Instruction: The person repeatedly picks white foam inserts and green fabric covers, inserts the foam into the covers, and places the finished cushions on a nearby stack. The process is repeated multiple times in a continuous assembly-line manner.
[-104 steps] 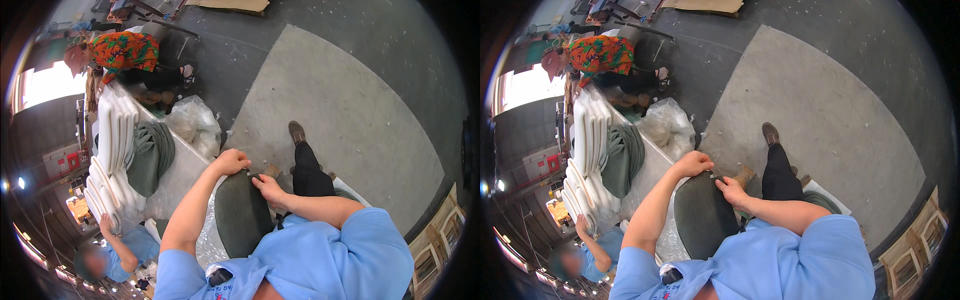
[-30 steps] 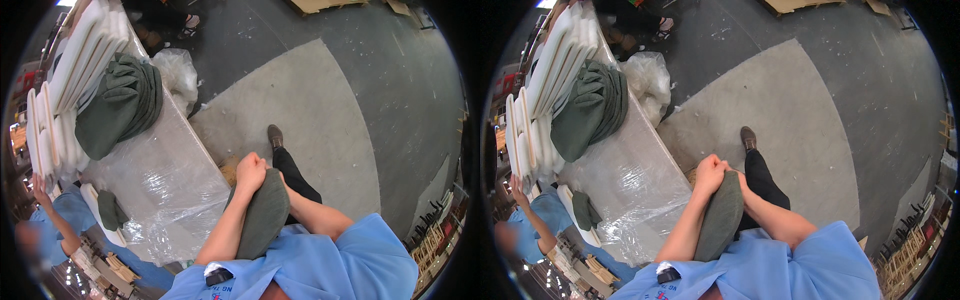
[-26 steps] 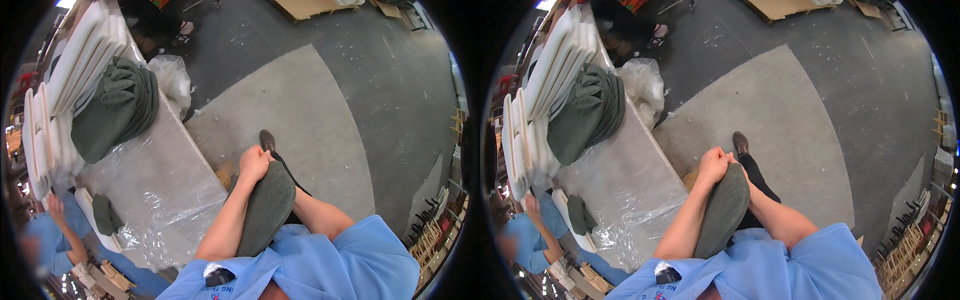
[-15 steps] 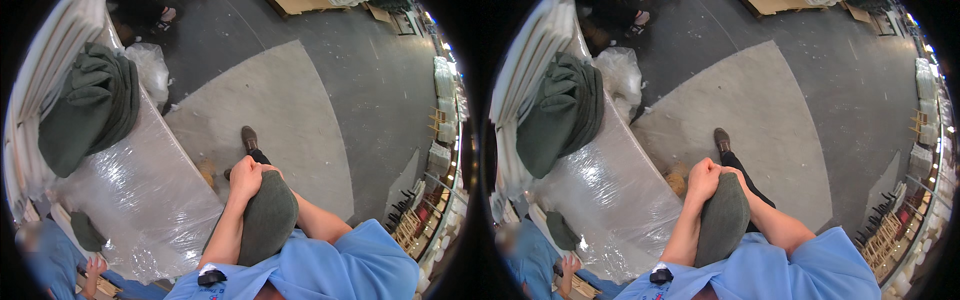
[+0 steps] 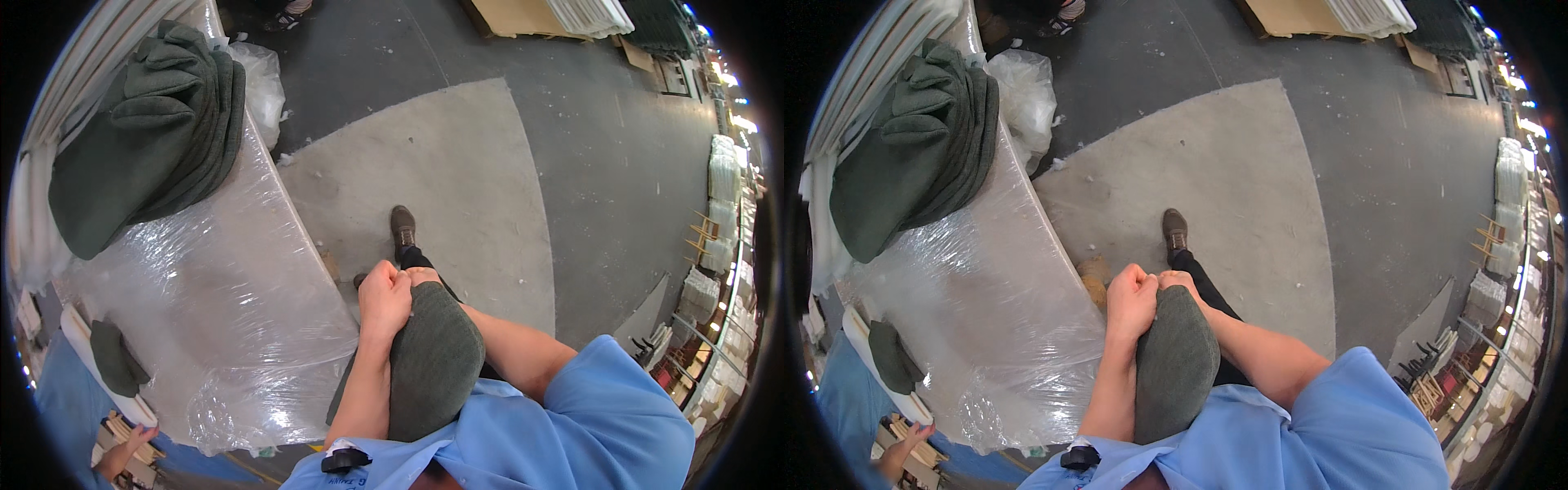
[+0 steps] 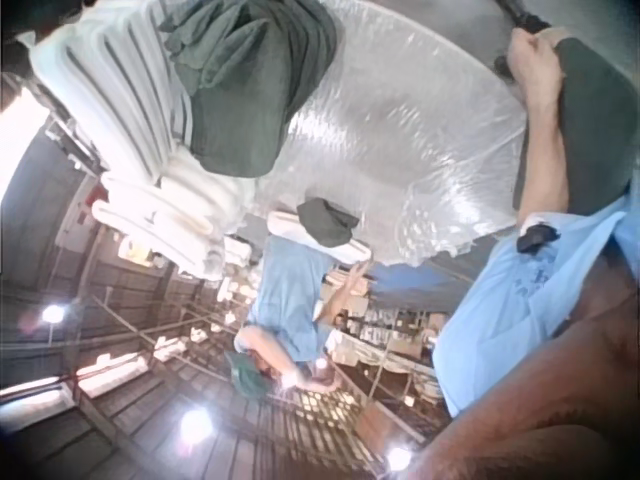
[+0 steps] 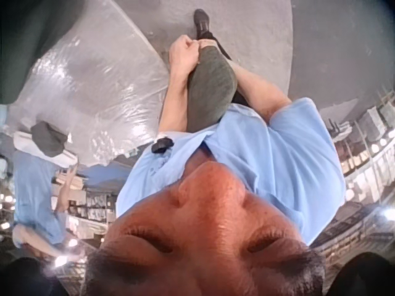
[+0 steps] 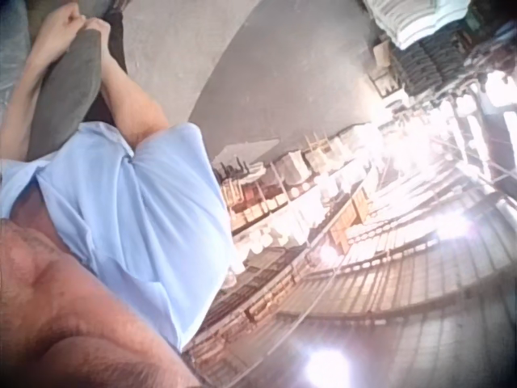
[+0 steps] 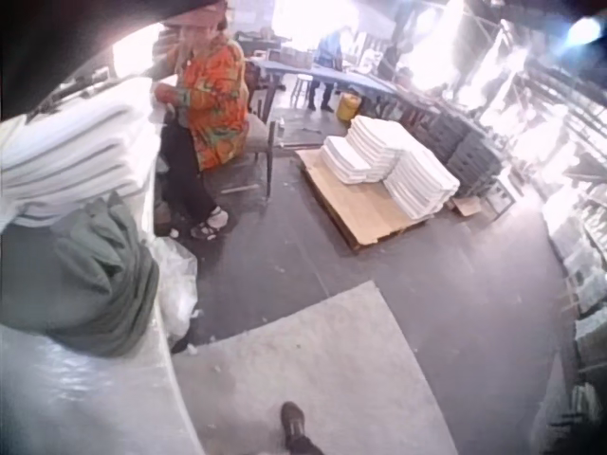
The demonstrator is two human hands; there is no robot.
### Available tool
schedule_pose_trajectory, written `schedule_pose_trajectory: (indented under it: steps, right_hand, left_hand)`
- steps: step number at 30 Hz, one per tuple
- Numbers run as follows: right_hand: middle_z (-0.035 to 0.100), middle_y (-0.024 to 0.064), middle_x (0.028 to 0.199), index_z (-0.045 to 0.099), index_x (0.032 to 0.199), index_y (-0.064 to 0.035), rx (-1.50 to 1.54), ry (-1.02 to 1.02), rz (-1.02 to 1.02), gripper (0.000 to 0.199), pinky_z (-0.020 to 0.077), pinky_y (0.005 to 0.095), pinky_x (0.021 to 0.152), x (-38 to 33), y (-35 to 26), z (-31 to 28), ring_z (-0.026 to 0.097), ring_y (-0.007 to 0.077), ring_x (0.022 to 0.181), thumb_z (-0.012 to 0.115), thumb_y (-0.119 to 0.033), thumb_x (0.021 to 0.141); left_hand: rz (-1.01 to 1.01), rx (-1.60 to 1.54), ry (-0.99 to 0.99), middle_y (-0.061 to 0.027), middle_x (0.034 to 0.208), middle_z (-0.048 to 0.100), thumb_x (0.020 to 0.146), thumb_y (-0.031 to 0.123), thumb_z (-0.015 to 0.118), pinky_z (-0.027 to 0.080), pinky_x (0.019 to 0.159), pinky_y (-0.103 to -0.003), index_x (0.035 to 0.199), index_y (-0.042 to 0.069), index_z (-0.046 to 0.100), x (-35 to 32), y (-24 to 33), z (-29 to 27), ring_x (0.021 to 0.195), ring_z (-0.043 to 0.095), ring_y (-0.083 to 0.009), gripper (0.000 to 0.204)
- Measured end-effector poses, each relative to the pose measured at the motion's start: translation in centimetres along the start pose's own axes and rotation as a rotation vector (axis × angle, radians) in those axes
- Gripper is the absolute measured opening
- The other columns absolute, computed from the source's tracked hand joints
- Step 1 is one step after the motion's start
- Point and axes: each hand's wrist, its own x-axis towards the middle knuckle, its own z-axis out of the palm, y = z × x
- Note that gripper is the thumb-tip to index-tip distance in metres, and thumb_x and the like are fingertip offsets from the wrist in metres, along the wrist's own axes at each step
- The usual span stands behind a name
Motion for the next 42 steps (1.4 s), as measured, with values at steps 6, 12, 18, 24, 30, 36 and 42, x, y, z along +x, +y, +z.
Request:
schedule_pose_trajectory:
  steps: [6,12,18,24,30,36,42]
  right_hand:
    - [0.06,-0.0005,0.072,0.058,0.073,-0.0088,0.113,-0.141,-0.069,0.033,0.0447,0.0327,0.052,-1.0,0.3,0.5,0.055,0.0104,0.06,0.069,-0.022,0.101]
    - [0.066,0.0061,0.09,0.064,0.1,-0.0042,0.371,-0.033,-0.601,0.04,0.0514,0.0331,0.082,-3.5,0.1,-3.6,0.063,0.0149,0.085,0.051,-0.039,0.114]
    - [0.07,0.0175,0.098,0.064,0.106,0.0042,0.436,-0.294,-0.852,0.057,0.0529,0.0381,0.098,-10.9,-0.9,-1.7,0.069,0.0249,0.099,0.04,-0.046,0.116]
    - [0.069,0.0106,0.081,0.066,0.094,0.0014,0.433,-0.366,-0.683,0.065,0.0544,0.0322,0.078,-6.6,-0.2,-1.1,0.067,0.0192,0.077,0.041,-0.055,0.114]
    - [0.058,0.0081,0.064,0.061,0.082,-0.0057,0.616,-0.502,-0.361,0.062,0.0501,0.0372,0.067,-4.4,1.1,-0.7,0.058,0.0235,0.063,0.037,-0.053,0.115]
    - [0.051,0.0034,0.053,0.057,0.067,-0.0117,0.69,-0.701,-0.218,0.066,0.0458,0.0379,0.062,-6.8,-0.4,0.4,0.05,0.0219,0.053,0.037,-0.052,0.115]
    - [0.05,0.0019,0.053,0.056,0.067,-0.0139,0.561,-0.965,-0.33,0.066,0.0465,0.0371,0.064,-10.2,-1.6,4.6,0.05,0.0203,0.054,0.036,-0.054,0.115]
  left_hand:
    - [-0.074,-0.12,0.053,0.0006,0.066,0.056,0.096,0.016,0.069,0.043,0.06,-0.031,0.076,0.002,0.057,-0.9,-0.1,-0.1,0.065,0.049,-0.0082,0.027]
    - [-0.006,-0.032,0.047,0.001,0.066,0.055,0.097,0.018,0.068,0.042,0.06,-0.031,0.076,0.003,0.058,-0.9,-0.9,-0.4,0.065,0.049,-0.0081,0.028]
    - [-0.013,-0.132,-0.007,0.0017,0.069,0.056,0.097,0.016,0.069,0.042,0.061,-0.03,0.077,0.003,0.059,-0.3,-2.1,-0.1,0.067,0.048,-0.0077,0.026]
    - [-0.101,-0.102,-0.015,-0.0007,0.075,0.061,0.103,0.015,0.062,0.046,0.065,-0.026,0.088,0.003,0.063,-0.3,-1.7,0.5,0.068,0.056,-0.0081,0.019]
    - [0.107,-0.254,0.144,-0.0075,0.093,0.071,0.112,0.023,0.055,0.054,0.077,-0.031,0.114,0.001,0.067,-1.2,1.7,-1.1,0.08,0.065,-0.0151,0.025]
    - [0.142,-0.409,0.038,-0.003,0.103,0.071,0.113,0.028,0.056,0.053,0.089,-0.03,0.127,0.003,0.068,-6.1,-0.7,-6.7,0.094,0.064,-0.0125,0.032]
    - [-0.042,-0.177,-0.017,-0.0001,0.109,0.067,0.107,0.037,0.066,0.048,0.093,-0.025,0.135,0.004,0.067,-17.7,-10.5,-10.3,0.102,0.058,-0.0081,0.043]
